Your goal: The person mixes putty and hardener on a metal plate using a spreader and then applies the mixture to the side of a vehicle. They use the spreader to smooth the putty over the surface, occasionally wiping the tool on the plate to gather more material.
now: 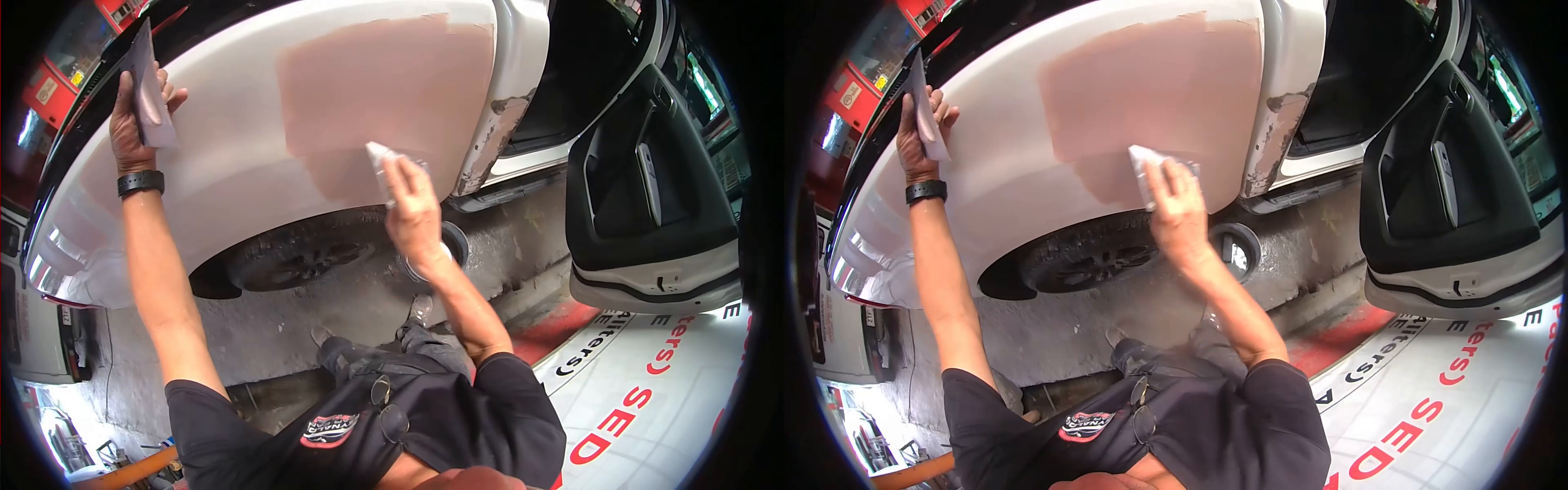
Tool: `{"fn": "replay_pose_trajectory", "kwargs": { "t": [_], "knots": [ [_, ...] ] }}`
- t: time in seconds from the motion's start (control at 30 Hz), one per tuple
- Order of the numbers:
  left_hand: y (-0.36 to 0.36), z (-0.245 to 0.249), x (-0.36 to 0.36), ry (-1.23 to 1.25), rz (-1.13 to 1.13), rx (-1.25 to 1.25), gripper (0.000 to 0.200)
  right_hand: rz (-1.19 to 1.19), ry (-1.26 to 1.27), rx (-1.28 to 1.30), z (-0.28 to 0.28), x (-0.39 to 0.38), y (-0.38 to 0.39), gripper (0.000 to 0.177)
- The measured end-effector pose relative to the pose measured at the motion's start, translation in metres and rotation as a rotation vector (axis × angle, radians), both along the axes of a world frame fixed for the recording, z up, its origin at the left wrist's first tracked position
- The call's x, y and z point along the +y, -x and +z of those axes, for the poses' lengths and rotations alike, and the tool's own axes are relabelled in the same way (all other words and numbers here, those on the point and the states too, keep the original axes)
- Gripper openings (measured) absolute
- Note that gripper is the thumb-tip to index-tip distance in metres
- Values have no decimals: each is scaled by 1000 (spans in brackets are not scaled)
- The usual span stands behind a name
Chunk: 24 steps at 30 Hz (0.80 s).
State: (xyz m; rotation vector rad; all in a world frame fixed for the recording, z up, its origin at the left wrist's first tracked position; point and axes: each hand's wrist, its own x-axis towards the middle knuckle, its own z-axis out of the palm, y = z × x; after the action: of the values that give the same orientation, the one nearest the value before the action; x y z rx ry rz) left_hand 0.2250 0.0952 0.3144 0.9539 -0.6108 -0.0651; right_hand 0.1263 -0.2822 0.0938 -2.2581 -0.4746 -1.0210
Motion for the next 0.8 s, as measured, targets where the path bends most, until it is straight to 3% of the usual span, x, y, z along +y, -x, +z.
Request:
{"fn": "replay_pose_trajectory", "kwargs": {
  "t": [0.07, 0.13, 0.2, 0.27, 0.3, 0.37, 0.47, 0.5, 0.6, 0.8],
  "knots": [
    [2, 1, -5, -10, 112, -8, 47, -29, -52, -2, 24, -31, -6, 70],
    [18, -2, -22, -72, 493, 44, 48, 31, -166, 8, 37, -58, -13, 65],
    [14, -37, 14, -134, 16, -110, 45, 75, -265, 12, 52, -83, -19, 62],
    [78, -40, -95, -34, 585, 186, 40, 124, -277, -30, 68, -103, -23, 60],
    [89, -60, -109, -81, 546, 213, 41, 149, -321, 31, 79, -104, -17, 55],
    [85, -110, -123, -150, 429, 331, 41, 144, 95, -73, 104, -98, 3, 52],
    [82, -121, -143, -262, 32, 453, 36, 301, 518, -241, 116, -81, 24, 46],
    [103, -84, -181, -257, 262, 500, 35, 335, 579, -221, 127, -77, 38, 45],
    [94, -73, -181, -411, -9, 537, 35, 432, 689, -200, 133, -82, 45, 49],
    [84, -65, -191, -654, -26, 435, 40, 494, 763, -275, 142, -71, 34, 50]
  ]
}}
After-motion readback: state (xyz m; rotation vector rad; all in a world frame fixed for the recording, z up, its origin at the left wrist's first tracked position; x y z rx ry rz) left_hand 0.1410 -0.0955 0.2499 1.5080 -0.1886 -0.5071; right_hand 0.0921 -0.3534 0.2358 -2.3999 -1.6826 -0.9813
